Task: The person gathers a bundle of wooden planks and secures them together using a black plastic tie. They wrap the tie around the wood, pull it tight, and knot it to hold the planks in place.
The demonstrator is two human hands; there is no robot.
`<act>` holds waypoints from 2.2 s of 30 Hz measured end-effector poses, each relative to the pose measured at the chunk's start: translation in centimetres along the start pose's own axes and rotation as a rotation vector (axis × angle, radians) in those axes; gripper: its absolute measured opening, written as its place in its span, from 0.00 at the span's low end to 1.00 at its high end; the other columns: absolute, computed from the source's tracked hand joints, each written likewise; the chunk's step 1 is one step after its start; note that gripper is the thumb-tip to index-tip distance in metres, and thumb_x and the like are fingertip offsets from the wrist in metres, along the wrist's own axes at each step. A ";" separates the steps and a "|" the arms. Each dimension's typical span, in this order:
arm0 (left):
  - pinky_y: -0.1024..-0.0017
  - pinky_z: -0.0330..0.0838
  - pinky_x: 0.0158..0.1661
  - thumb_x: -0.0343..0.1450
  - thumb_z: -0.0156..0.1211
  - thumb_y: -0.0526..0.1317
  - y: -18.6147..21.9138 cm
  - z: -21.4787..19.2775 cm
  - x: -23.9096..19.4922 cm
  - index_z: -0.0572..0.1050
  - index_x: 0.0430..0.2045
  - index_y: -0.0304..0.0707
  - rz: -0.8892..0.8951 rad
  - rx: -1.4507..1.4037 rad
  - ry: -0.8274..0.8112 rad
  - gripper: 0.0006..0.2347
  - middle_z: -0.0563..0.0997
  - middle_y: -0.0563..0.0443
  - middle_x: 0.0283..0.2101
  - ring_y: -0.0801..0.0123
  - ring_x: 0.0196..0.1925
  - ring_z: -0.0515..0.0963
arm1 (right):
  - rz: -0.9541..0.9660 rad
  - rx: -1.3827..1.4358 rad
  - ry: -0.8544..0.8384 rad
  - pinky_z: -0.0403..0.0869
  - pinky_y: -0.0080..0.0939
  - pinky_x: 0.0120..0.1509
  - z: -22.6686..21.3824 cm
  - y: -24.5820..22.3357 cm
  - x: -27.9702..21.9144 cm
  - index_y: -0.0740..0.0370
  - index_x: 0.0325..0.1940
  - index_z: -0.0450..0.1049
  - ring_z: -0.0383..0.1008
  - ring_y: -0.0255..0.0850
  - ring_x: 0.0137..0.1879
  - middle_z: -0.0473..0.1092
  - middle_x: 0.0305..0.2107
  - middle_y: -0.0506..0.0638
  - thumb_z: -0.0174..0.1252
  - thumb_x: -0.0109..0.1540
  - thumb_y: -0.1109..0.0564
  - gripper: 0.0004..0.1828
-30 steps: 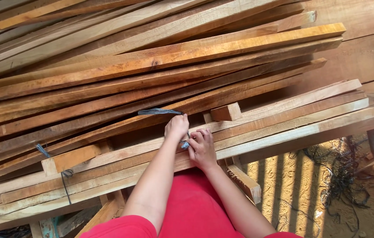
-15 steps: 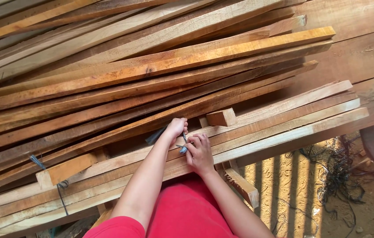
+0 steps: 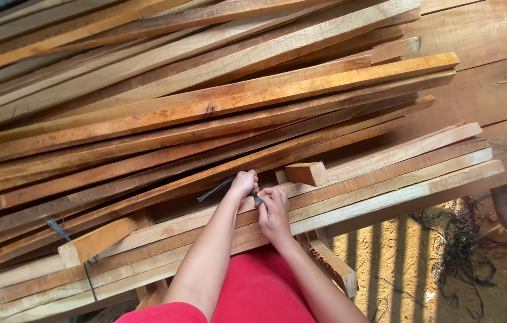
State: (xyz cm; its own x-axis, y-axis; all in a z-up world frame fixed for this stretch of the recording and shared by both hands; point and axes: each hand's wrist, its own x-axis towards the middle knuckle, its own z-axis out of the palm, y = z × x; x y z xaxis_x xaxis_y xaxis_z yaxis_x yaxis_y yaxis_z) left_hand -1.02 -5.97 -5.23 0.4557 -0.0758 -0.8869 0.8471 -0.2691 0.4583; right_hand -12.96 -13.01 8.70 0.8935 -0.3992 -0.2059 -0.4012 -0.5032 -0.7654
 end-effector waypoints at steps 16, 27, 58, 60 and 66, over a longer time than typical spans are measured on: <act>0.64 0.75 0.37 0.70 0.47 0.48 4.2 -1.0 -8.4 0.79 0.11 0.41 0.267 0.366 0.011 0.19 0.76 0.50 0.12 0.62 0.25 0.81 | -0.553 -0.368 0.205 0.68 0.43 0.61 -0.8 1.7 -2.2 0.47 0.42 0.79 0.71 0.42 0.62 0.76 0.51 0.35 0.58 0.61 0.54 0.08; 0.56 0.74 0.51 0.69 0.57 0.55 3.4 -5.6 -11.4 0.86 0.33 0.54 0.374 0.815 -0.212 0.13 0.86 0.42 0.41 0.41 0.55 0.80 | -0.599 -0.376 0.268 0.69 0.43 0.59 -0.5 2.1 -2.3 0.48 0.40 0.77 0.72 0.44 0.60 0.70 0.48 0.43 0.59 0.57 0.57 0.08; 0.56 0.69 0.59 0.70 0.51 0.51 3.6 -3.0 -11.2 0.84 0.38 0.63 0.350 1.037 0.076 0.13 0.86 0.55 0.46 0.58 0.59 0.80 | -0.583 -0.419 0.274 0.68 0.40 0.53 -0.2 1.4 -2.6 0.45 0.39 0.77 0.72 0.41 0.58 0.70 0.43 0.40 0.59 0.55 0.57 0.10; 0.53 0.72 0.58 0.72 0.45 0.52 3.1 -2.8 -9.8 0.81 0.44 0.58 0.445 1.134 -0.033 0.16 0.85 0.51 0.49 0.56 0.59 0.80 | -0.571 -0.451 0.266 0.66 0.40 0.57 -0.2 2.0 -2.7 0.45 0.42 0.76 0.70 0.40 0.61 0.70 0.46 0.39 0.59 0.55 0.56 0.11; 0.51 0.75 0.52 0.74 0.48 0.52 2.4 -3.2 -9.8 0.81 0.40 0.49 0.572 0.984 -0.009 0.15 0.85 0.44 0.43 0.48 0.53 0.81 | -0.564 -0.445 0.251 0.66 0.41 0.57 0.0 2.2 -2.4 0.46 0.41 0.75 0.71 0.42 0.61 0.70 0.48 0.40 0.57 0.55 0.57 0.11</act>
State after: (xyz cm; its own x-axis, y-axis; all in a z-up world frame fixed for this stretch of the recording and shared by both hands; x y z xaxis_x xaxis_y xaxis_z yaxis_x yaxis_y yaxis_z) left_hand -2.64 -2.79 4.74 0.7012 -0.4357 -0.5644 -0.0687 -0.8292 0.5548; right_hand -16.00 -13.18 7.48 0.9359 -0.1255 0.3292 0.0115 -0.9230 -0.3847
